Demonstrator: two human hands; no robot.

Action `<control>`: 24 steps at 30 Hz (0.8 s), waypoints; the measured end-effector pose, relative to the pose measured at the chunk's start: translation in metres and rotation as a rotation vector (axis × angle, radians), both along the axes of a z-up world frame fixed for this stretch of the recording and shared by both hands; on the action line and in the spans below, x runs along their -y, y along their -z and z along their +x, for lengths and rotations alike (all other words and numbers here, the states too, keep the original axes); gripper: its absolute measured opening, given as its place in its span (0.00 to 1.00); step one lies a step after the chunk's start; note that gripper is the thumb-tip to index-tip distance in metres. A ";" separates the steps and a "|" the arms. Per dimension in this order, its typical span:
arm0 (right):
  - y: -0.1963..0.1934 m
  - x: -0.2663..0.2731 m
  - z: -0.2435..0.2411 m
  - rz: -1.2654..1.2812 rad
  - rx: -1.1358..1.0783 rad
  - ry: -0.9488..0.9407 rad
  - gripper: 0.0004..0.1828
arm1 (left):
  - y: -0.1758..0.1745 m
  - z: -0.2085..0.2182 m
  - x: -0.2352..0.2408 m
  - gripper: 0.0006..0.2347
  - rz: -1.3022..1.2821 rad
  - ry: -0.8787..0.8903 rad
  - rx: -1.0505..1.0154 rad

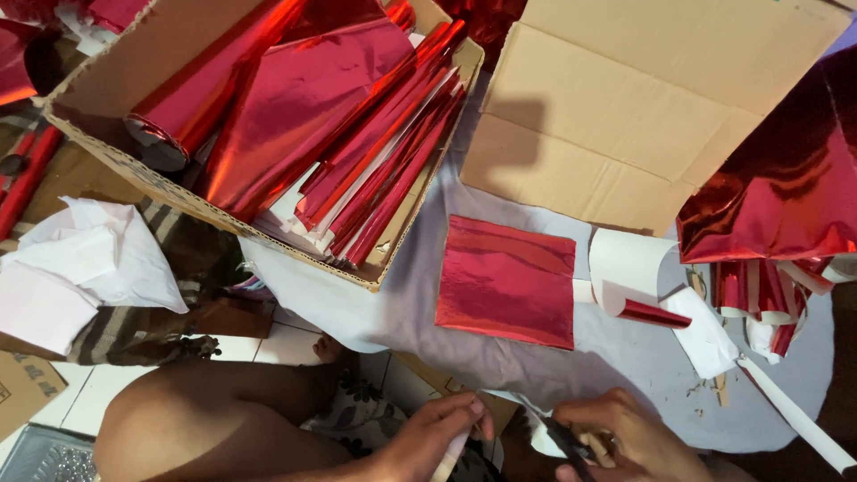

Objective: Folding and taping red metallic paper to create small envelopes

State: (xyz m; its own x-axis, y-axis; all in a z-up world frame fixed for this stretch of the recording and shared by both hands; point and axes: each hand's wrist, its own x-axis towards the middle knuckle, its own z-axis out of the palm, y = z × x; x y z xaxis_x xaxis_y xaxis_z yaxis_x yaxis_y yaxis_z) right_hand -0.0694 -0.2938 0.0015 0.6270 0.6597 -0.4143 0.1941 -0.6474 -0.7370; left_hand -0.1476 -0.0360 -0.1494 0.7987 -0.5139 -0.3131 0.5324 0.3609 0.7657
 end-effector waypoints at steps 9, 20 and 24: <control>-0.006 -0.016 -0.004 -0.415 -0.049 0.017 0.17 | -0.018 0.003 -0.008 0.15 0.049 0.048 0.072; -0.023 -0.043 0.001 -0.477 -0.081 0.038 0.19 | -0.018 0.006 -0.010 0.16 0.051 0.143 -0.087; -0.023 -0.047 0.006 -0.367 -0.087 0.055 0.21 | -0.012 0.006 -0.009 0.15 0.057 0.155 -0.098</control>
